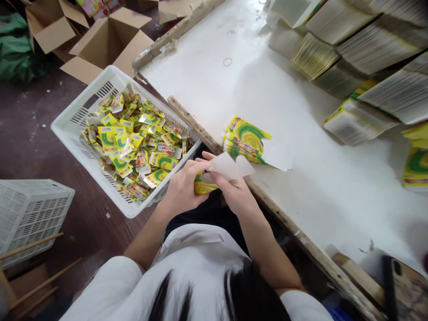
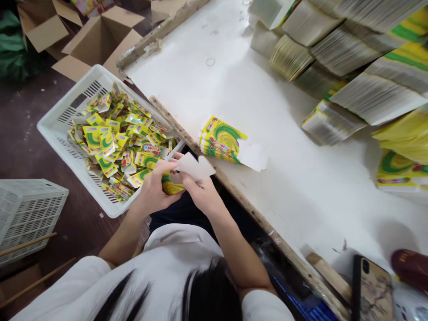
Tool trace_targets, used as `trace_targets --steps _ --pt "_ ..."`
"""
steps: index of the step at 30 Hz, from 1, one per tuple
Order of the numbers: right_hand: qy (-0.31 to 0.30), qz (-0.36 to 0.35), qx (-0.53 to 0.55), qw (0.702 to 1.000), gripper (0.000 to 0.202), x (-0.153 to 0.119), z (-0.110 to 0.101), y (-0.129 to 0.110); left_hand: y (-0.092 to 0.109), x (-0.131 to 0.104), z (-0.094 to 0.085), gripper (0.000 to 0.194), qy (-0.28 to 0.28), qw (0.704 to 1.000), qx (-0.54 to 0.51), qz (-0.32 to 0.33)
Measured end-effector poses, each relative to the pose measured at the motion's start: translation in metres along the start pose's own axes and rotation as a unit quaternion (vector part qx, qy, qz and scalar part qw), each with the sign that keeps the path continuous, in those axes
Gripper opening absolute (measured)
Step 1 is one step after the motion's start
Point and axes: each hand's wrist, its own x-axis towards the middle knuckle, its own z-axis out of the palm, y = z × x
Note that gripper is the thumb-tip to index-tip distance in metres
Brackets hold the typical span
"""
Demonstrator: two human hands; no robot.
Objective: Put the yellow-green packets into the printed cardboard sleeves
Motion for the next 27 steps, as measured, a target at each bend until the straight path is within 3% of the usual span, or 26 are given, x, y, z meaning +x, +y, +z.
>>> trace_targets --steps 3,7,11,15,18,23,27 --pt "-0.006 -0.032 -0.032 0.999 0.043 -0.002 -0.001 0.003 -0.001 -0.003 0.004 0.059 -0.003 1.000 -0.007 -0.013" --pt "-0.038 -0.136 -0.116 0.983 0.056 -0.007 -0.004 0.006 -0.005 -0.004 0.008 0.071 -0.030 0.997 -0.029 -0.071" --pt "0.003 -0.199 -0.241 0.950 0.042 -0.009 -0.004 0.003 -0.010 -0.004 0.010 0.078 0.014 0.998 -0.024 -0.062" --pt "0.059 -0.200 -0.246 0.947 0.037 -0.006 -0.007 0.004 -0.011 -0.006 0.001 0.064 0.038 0.993 0.066 -0.089" --pt "-0.001 -0.190 -0.284 0.940 0.042 -0.005 -0.013 0.007 -0.010 -0.007 -0.012 0.053 0.022 0.992 0.062 -0.108" --pt "-0.077 -0.145 -0.332 0.929 0.044 -0.006 -0.027 -0.003 -0.011 -0.002 -0.027 0.051 -0.016 0.993 0.074 -0.094" --pt "-0.071 -0.144 -0.332 0.929 0.037 -0.003 -0.029 -0.010 -0.009 0.005 -0.027 0.051 -0.036 0.993 0.077 -0.084"
